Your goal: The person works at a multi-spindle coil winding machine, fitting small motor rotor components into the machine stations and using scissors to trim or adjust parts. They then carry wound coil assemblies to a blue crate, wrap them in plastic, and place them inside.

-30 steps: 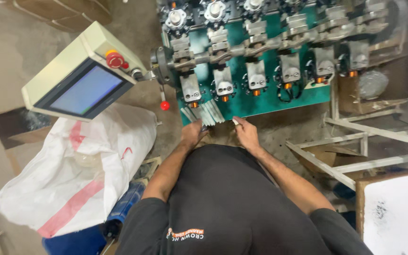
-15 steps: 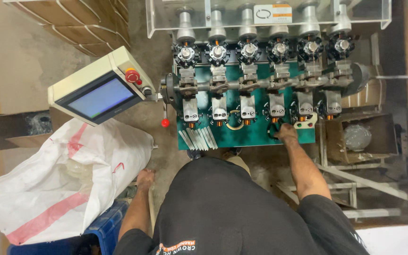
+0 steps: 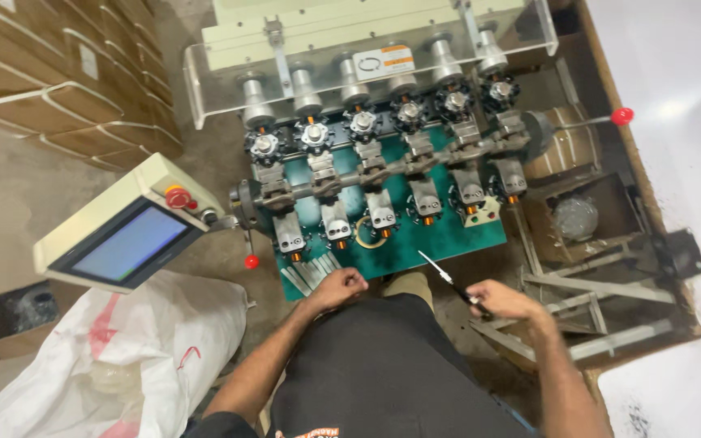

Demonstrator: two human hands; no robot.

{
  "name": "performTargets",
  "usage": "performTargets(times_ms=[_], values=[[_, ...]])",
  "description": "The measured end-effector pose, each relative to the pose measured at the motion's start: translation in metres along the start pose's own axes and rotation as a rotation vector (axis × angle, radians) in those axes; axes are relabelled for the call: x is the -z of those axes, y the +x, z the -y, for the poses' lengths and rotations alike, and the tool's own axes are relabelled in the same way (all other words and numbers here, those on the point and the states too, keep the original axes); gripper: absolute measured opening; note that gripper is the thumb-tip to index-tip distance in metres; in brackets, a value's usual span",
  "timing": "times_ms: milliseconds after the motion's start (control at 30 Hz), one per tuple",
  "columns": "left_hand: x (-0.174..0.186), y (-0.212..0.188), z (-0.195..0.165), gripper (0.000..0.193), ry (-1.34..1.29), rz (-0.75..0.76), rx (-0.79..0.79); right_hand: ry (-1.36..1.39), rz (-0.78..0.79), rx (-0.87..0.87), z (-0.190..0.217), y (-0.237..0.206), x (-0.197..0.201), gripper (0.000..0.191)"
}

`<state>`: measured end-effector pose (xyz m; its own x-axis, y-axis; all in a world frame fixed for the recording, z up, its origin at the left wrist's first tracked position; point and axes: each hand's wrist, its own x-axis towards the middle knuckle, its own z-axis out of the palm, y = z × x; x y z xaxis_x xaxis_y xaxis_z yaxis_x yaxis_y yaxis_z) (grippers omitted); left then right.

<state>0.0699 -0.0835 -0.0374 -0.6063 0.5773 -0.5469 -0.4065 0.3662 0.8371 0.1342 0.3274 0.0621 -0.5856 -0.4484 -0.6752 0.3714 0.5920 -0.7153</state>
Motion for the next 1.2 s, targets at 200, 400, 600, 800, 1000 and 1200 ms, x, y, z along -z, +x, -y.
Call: performTargets(times_ms=[200,400,600,800,1000,1200], values=[[-0.06,0.057,-0.163,0.022,0.234,0.138,-0.546,0.137,-0.696,0.002,0.093,-0.107,0.12,0.028],[-0.084,0.15,-0.319,0.018,0.273,-0.408,-0.842,-0.567,-0.863,-0.257,0.162,-0.085,0.22,0.056],[-0.077,0.257,-0.391,0.023,0.594,-0.939,-0.507,-0.838,-0.604,-0.192,0.163,-0.046,0.294,0.063],[-0.083,0.286,-0.383,0.019,0.492,-0.959,-0.199,-0.797,-0.435,0.015,0.145,-0.023,0.341,0.052],[-0.075,0.319,-0.373,0.016,-0.081,-0.992,-0.387,-0.711,-0.334,0.122,0.145,-0.015,0.362,0.043],[-0.059,0.309,-0.375,0.011,0.058,-1.132,-0.371,-0.704,-0.254,0.099,0.149,-0.028,0.368,0.044]])
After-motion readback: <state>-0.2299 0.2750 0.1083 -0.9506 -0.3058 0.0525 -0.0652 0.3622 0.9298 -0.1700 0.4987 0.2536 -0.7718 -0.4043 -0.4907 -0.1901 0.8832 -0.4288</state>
